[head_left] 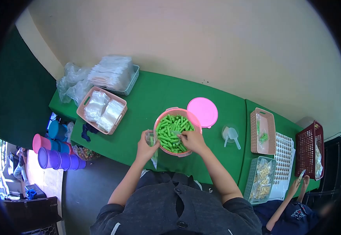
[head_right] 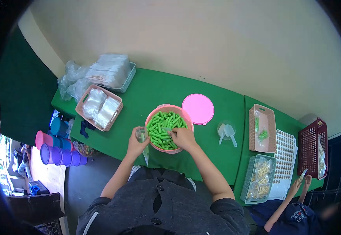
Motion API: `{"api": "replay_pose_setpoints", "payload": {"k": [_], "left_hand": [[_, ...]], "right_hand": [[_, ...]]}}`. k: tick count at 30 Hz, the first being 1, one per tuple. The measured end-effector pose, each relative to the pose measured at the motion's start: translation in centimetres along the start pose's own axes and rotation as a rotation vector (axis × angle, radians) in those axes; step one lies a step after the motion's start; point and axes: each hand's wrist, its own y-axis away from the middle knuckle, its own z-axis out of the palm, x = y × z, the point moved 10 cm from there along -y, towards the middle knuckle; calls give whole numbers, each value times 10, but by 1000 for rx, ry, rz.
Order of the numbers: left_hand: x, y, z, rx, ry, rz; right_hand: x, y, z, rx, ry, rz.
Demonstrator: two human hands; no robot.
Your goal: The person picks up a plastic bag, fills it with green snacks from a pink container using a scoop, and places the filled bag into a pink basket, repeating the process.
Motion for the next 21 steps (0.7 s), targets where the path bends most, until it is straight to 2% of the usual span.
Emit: {"api": "replay_pose_setpoints", "payload": {"k": [4,10,15,18,20,21], "left_hand": [[0,2,-2,-16,-49,-4],[33,0,-21,109,-240,50],[79,0,-7,76,-561,280],[94,-2,8,-2,-604,339],[109,-3,14,-40,-629,392],[116,-3,20,-76,-652,445]], "right_hand": [[3,2,-27,74,-45,49],[24,4,-67,138,-143,90],[21,12,-90,164,-196,82],[6,16,-107,138,-197,15],[-6,17,-99,-55,-163,-37],[-8,18,-104,-52,-164,-34]]}}
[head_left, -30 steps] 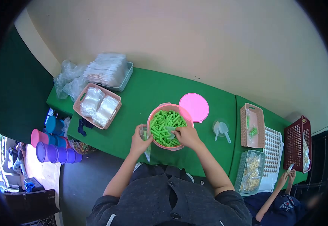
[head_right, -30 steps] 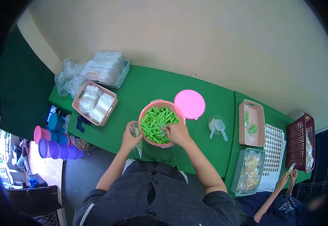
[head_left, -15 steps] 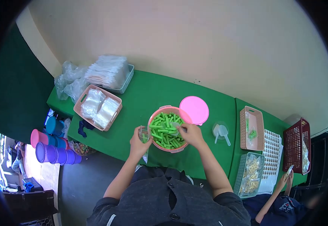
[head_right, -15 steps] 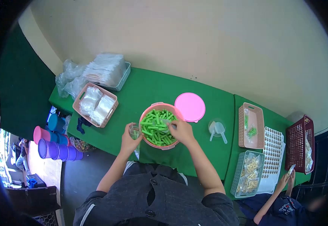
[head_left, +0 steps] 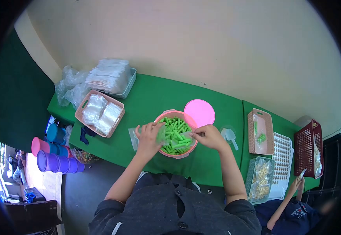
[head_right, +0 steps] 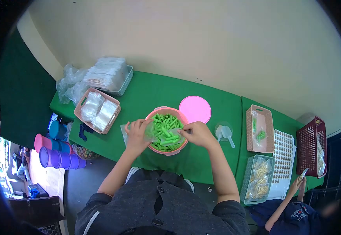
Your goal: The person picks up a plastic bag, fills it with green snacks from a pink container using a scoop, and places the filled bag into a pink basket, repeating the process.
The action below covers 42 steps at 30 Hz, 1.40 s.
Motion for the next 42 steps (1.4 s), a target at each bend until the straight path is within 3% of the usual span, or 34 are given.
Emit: {"api": "replay_pose_setpoints", "payload": {"k": [2,9,12,14,20,24,42], "left_hand": [[9,-5,3,-16,-49,87],[33,-3,17,-59,-195,344],[35,-3,13,-58,-72,267],[35,-5,13,-61,-15,230],[34,-10,20,-65,45,153],[33,-13,22,-73,100,135],[26,-16,11,-31,254,68]], "right_hand": [[-23,2,2,-64,73,-169],[-29,-8,-3,-83,125,-210],[-29,-11,-5,-29,128,-207],[-28,-10,-13,129,116,-187],[-41,-7,-23,195,258,-200],[-46,-7,-26,173,283,-229],[-7,-4,-36,168,-36,6]]}}
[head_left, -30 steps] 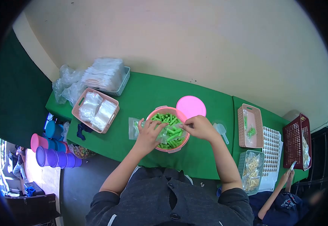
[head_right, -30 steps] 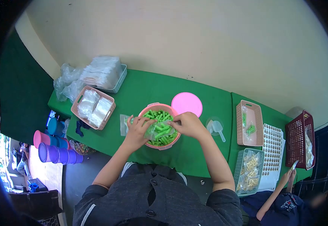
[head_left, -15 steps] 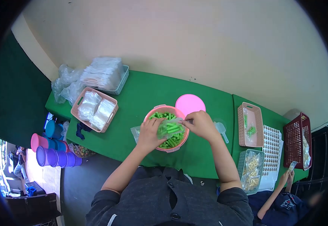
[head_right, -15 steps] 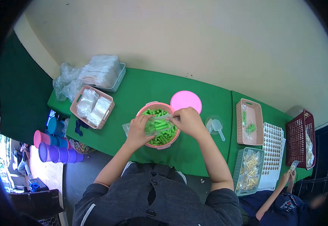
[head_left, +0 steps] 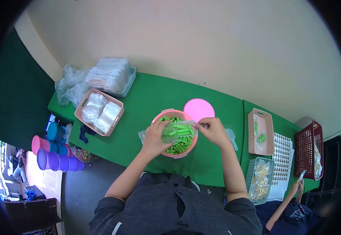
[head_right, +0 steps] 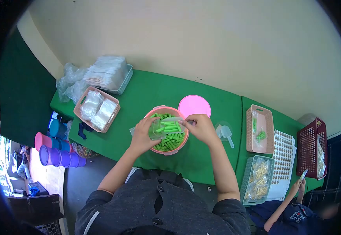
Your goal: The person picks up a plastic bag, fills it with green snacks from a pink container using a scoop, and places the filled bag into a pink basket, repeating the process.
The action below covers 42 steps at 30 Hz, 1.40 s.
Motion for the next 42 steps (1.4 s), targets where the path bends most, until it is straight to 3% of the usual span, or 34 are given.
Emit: {"api": "replay_pose_setpoints", "payload": {"k": [15,27,31,34,36,37,39,40,41,42], "left_hand": [[-4,5,0,14,-21,-3],[-3,10,-7,39,44,-8],[-3,11,-11,42,99,-37],[-4,10,-12,78,206,-49],[-29,20,-27,434,536,-40],[-35,19,-28,432,534,-39],[-47,8,-39,378,956,-69],[-49,7,-39,291,1202,-134],[-46,6,-50,290,1200,-132],[-40,4,-55,219,1353,-112]], "right_hand": [[-39,16,-9,128,222,-231],[-29,17,-8,153,178,-147],[17,11,9,88,-148,32],[45,12,18,79,-411,115],[63,10,25,95,-527,165],[71,8,25,145,-526,133],[77,12,31,196,-528,106],[62,16,36,208,-292,1],[44,19,44,219,-56,-106],[44,22,58,123,-41,15]]}}
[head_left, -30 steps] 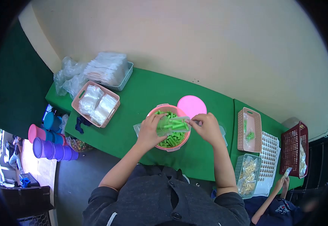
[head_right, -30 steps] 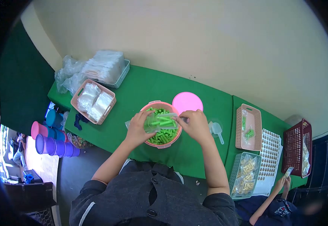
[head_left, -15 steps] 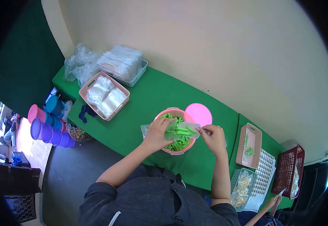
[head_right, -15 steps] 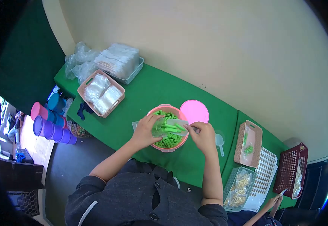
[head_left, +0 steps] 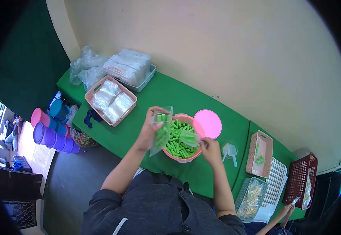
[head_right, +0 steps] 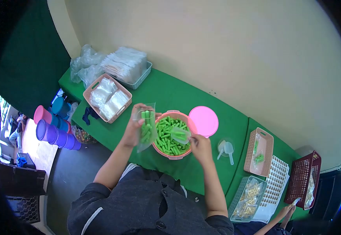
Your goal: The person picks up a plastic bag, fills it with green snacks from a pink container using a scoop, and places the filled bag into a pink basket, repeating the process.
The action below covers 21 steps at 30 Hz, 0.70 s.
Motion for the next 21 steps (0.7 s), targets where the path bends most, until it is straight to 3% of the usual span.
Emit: {"api": "replay_pose_setpoints", "payload": {"k": [1,3,5,7,8,10,13,15,19,21], "left_hand": [[4,0,8,-64,145,-45],[13,2,14,-79,56,-57],[15,7,20,-92,-31,-73],[4,12,28,-103,-72,-152],[1,15,30,-101,-72,-152],[-6,20,40,-189,-52,-117],[-28,30,59,-326,-38,-123],[-39,38,62,-336,-102,-170],[-23,42,74,-367,-85,-159],[-21,45,72,-368,-116,-197]], "right_hand": [[-1,3,7,2,-2,-4],[-21,11,21,23,397,-211],[-21,13,27,-12,404,-155],[-65,21,-7,284,371,-298],[-80,22,-13,282,370,-298],[-88,20,-21,156,-464,-184],[-114,26,-10,58,-717,-241],[-120,34,-2,30,-670,-271],[-108,38,-23,222,-778,-200],[-123,44,-18,131,-546,-281]]}}
